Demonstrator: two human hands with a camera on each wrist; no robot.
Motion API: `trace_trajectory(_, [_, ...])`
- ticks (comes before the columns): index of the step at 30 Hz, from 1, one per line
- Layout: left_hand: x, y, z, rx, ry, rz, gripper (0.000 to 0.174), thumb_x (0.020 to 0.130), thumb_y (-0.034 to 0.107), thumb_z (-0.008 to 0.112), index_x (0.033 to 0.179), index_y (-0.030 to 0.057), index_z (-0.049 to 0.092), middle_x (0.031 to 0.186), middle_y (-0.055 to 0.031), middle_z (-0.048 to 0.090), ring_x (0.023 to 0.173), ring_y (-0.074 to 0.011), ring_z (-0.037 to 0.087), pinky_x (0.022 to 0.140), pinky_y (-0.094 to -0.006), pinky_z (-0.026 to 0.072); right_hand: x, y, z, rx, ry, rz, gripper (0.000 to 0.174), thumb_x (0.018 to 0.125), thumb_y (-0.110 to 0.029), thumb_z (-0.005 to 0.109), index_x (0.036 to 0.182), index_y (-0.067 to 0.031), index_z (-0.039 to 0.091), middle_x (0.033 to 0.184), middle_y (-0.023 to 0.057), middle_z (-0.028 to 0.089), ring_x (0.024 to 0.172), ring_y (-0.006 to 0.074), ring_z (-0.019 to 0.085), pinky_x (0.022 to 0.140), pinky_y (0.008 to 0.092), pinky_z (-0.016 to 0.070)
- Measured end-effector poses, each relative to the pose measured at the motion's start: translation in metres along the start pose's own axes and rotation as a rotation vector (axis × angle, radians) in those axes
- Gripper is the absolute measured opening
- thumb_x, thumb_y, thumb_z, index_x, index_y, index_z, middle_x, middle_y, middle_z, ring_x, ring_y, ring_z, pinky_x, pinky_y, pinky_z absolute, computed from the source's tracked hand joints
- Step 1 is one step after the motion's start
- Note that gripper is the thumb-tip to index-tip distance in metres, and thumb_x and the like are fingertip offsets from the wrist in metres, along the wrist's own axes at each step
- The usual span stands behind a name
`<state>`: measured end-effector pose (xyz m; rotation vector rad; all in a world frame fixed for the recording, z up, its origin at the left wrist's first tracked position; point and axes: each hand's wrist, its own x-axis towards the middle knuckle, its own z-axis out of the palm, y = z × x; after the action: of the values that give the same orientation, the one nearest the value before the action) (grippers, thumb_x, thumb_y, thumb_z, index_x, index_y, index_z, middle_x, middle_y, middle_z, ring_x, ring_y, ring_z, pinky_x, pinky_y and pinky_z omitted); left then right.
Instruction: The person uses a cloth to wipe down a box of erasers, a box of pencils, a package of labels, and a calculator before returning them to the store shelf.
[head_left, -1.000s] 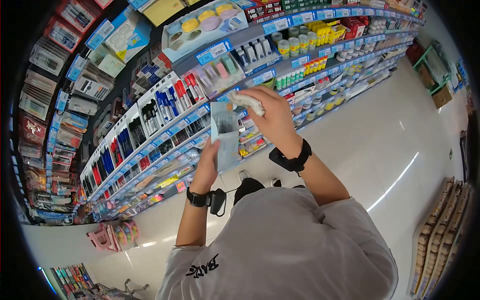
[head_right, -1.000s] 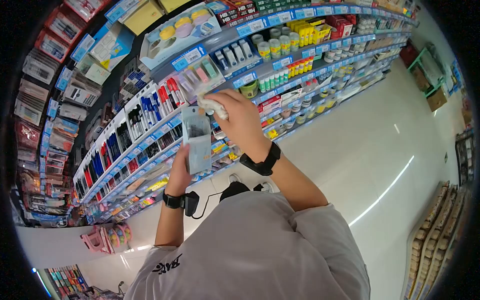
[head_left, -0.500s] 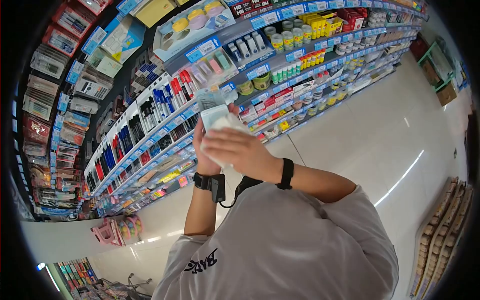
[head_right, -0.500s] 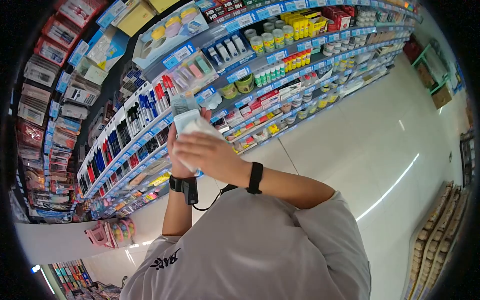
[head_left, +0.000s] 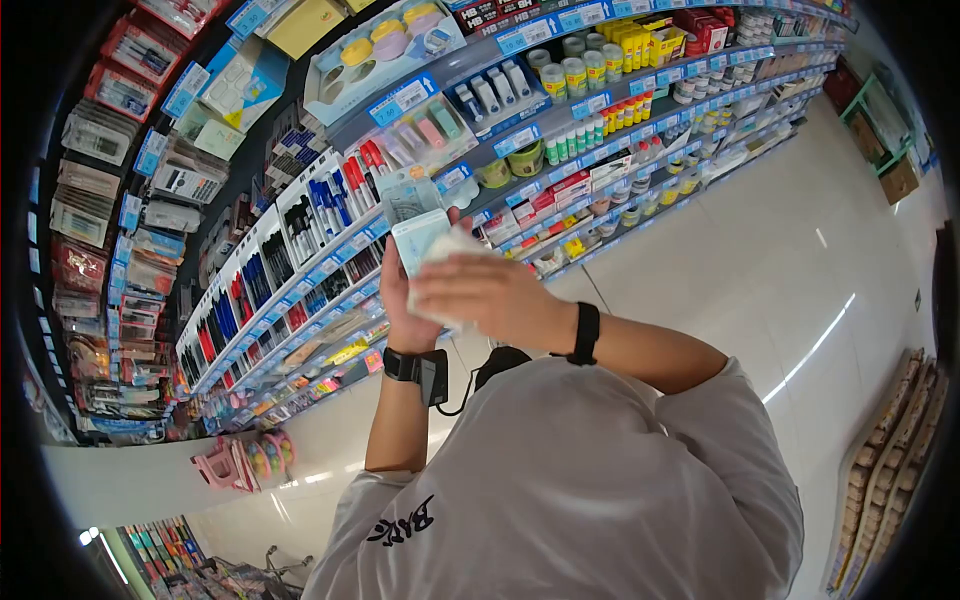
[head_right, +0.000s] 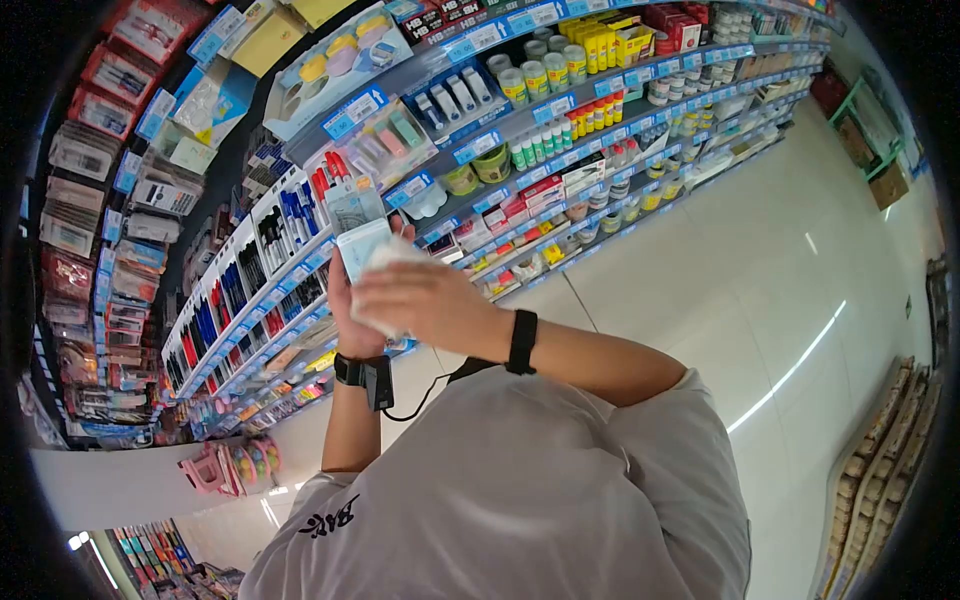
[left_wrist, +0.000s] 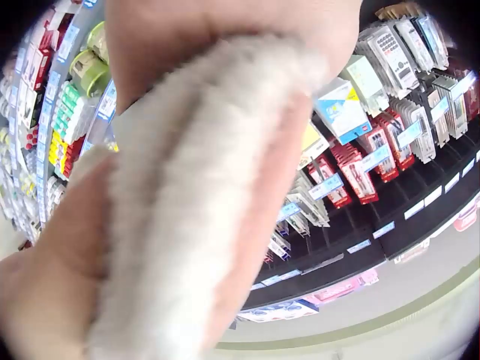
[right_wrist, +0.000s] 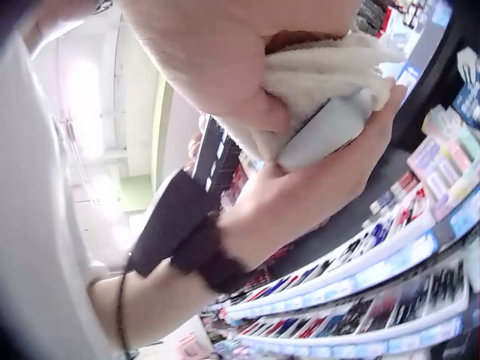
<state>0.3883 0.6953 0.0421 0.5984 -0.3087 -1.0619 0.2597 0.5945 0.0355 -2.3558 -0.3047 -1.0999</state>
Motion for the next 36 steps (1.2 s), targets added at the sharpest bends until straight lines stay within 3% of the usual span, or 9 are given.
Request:
trace_trajectory(1, [0.001,0.006,-0.015,0.000,-0.166,-0.042,0.058,0.106,0.047,0.038,0.147,0.0072,0.048,0.143,-0.0121,0.057,0.134,-0.0268,0.053,0.116,-0.0424,0.0382,0.007,0.007,-0.004,0.003,-0.004,-0.001,0.045,0.081,-0.002,0.062,0.122,-0.0175,0.072,0.135,0.0014,0.066,0.130,0.0159,0.059,0.109,0.0351,0.0483])
trace_trajectory(4, [-0.004,-0.005,-0.006,0.155,0.169,-0.025,0.048,0.108,0.044,0.040,0.144,0.0147,0.051,0.136,-0.0031,0.061,0.127,-0.0192,0.058,0.108,-0.0378,0.0442,0.028,0.031,-0.009,-0.082,0.191,0.176,0.042,0.081,-0.005,0.065,0.122,-0.0118,0.070,0.132,0.0082,0.067,0.126,0.0243,0.062,0.100,0.0364,0.0545])
trace_trajectory(9, [-0.012,0.001,-0.010,0.309,0.162,-0.032,0.050,0.109,0.046,0.037,0.147,0.0147,0.048,0.139,-0.0045,0.060,0.128,-0.0197,0.057,0.107,-0.0370,0.0446,0.040,0.019,-0.001,-0.038,0.257,0.281,0.046,0.082,-0.002,0.065,0.126,-0.0131,0.069,0.133,0.0061,0.067,0.128,0.0261,0.060,0.099,0.0366,0.0547])
trace_trajectory(12, [-0.018,0.007,-0.008,0.325,0.194,-0.004,0.055,0.109,0.046,0.036,0.149,0.0079,0.041,0.141,-0.0122,0.057,0.127,-0.0255,0.059,0.107,-0.0447,0.0471,0.042,0.018,0.001,-0.083,0.200,0.190,0.050,0.077,0.002,0.067,0.124,-0.0138,0.071,0.132,0.0057,0.067,0.127,0.0236,0.062,0.099,0.0360,0.0558])
trace_trajectory(15, [-0.028,0.010,-0.021,0.369,0.142,-0.032,0.055,0.108,0.050,0.037,0.148,0.0127,0.045,0.142,-0.0078,0.057,0.128,-0.0246,0.058,0.108,-0.0460,0.0444,0.046,0.031,0.002,-0.153,0.210,0.171,0.048,0.077,0.000,0.068,0.123,-0.0144,0.072,0.132,0.0040,0.068,0.126,0.0242,0.062,0.097,0.0356,0.0565])
trace_trajectory(21, [-0.031,0.014,-0.029,0.337,0.194,0.070,0.052,0.106,0.043,0.047,0.145,0.0078,0.047,0.138,-0.0096,0.060,0.126,-0.0257,0.059,0.106,-0.0454,0.0468,0.045,0.018,0.014,-0.159,0.152,0.063,0.045,0.077,0.000,0.067,0.120,-0.0126,0.072,0.132,0.0036,0.067,0.125,0.0267,0.062,0.096,0.0363,0.0565])
trace_trajectory(27, [-0.033,0.025,-0.043,0.420,0.268,0.138,0.045,0.106,0.035,0.050,0.140,0.0058,0.053,0.127,-0.0096,0.066,0.116,-0.0213,0.064,0.098,-0.0391,0.0520,0.046,0.045,0.005,0.175,0.228,0.432,0.055,0.078,0.010,0.061,0.131,-0.0079,0.066,0.134,0.0133,0.066,0.119,0.0325,0.065,0.099,0.0389,0.0541])
trace_trajectory(31, [-0.028,0.026,-0.049,0.467,0.347,0.246,0.050,0.108,0.031,0.046,0.152,0.0104,0.039,0.130,-0.0069,0.063,0.113,-0.0181,0.065,0.092,-0.0353,0.0547,0.043,0.032,0.019,0.206,0.142,0.422,0.054,0.079,0.008,0.063,0.130,-0.0077,0.066,0.132,0.0150,0.066,0.119,0.0332,0.065,0.098,0.0394,0.0541])
trace_trajectory(36, [-0.027,0.024,-0.056,0.423,0.222,0.263,0.062,0.109,0.032,0.045,0.163,0.0159,0.020,0.147,-0.0116,0.052,0.122,-0.0207,0.060,0.099,-0.0389,0.0533,0.052,0.024,0.040,-0.019,0.152,0.189,0.044,0.082,-0.007,0.069,0.125,-0.0148,0.071,0.131,0.0029,0.068,0.107,0.0238,0.068,0.092,0.0361,0.0565])
